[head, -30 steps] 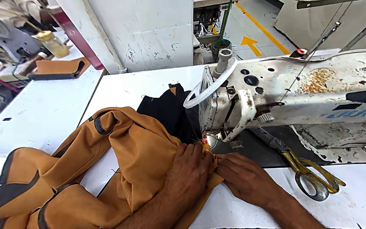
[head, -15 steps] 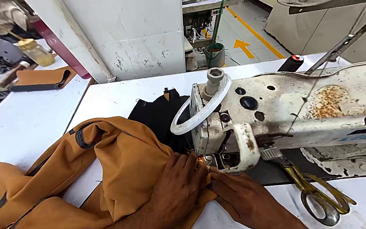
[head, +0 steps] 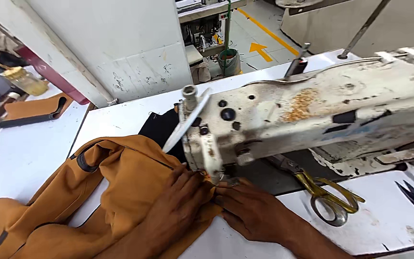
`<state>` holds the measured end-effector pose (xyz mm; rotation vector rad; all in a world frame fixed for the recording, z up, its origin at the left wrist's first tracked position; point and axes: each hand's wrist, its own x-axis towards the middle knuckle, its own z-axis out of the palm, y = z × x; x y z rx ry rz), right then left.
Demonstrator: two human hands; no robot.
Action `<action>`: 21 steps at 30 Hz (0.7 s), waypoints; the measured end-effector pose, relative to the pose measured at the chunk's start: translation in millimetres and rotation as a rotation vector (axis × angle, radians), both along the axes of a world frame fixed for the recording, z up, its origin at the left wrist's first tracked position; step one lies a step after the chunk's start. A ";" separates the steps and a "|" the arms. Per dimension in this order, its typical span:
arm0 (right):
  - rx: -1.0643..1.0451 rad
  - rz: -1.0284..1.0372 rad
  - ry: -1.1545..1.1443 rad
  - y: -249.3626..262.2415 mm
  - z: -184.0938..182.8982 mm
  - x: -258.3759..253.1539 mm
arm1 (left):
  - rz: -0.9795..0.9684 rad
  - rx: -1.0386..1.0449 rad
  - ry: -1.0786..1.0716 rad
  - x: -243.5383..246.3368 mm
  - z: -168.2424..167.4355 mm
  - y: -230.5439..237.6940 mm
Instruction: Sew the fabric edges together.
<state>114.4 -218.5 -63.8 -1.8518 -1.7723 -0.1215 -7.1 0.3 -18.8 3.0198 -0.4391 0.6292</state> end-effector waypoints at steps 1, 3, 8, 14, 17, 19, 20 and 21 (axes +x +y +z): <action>0.005 0.024 0.016 -1.3 -0.1 0.7 | 0.012 0.007 0.014 -3.6 5.9 0.5; 0.020 0.064 0.041 -3.2 -0.7 2.8 | 0.011 0.042 0.038 -8.8 17.8 3.0; -0.036 0.137 0.096 -7.8 1.7 5.4 | 0.003 0.105 0.129 -9.9 34.0 -17.8; -0.175 0.242 0.149 -15.5 8.1 4.2 | 0.251 0.024 0.164 -13.7 10.1 -65.6; -0.126 0.235 0.095 -15.2 4.2 2.4 | 0.284 -0.014 0.214 -13.8 7.3 -60.3; -0.068 0.225 0.060 -14.0 1.1 0.8 | 0.287 0.000 0.206 -13.9 4.6 -61.0; -0.048 0.219 0.048 -13.3 0.6 0.6 | 0.290 0.026 0.187 -13.3 3.4 -62.0; -0.045 0.218 0.045 -12.9 0.9 0.7 | 0.291 0.065 0.160 -12.8 2.1 -63.1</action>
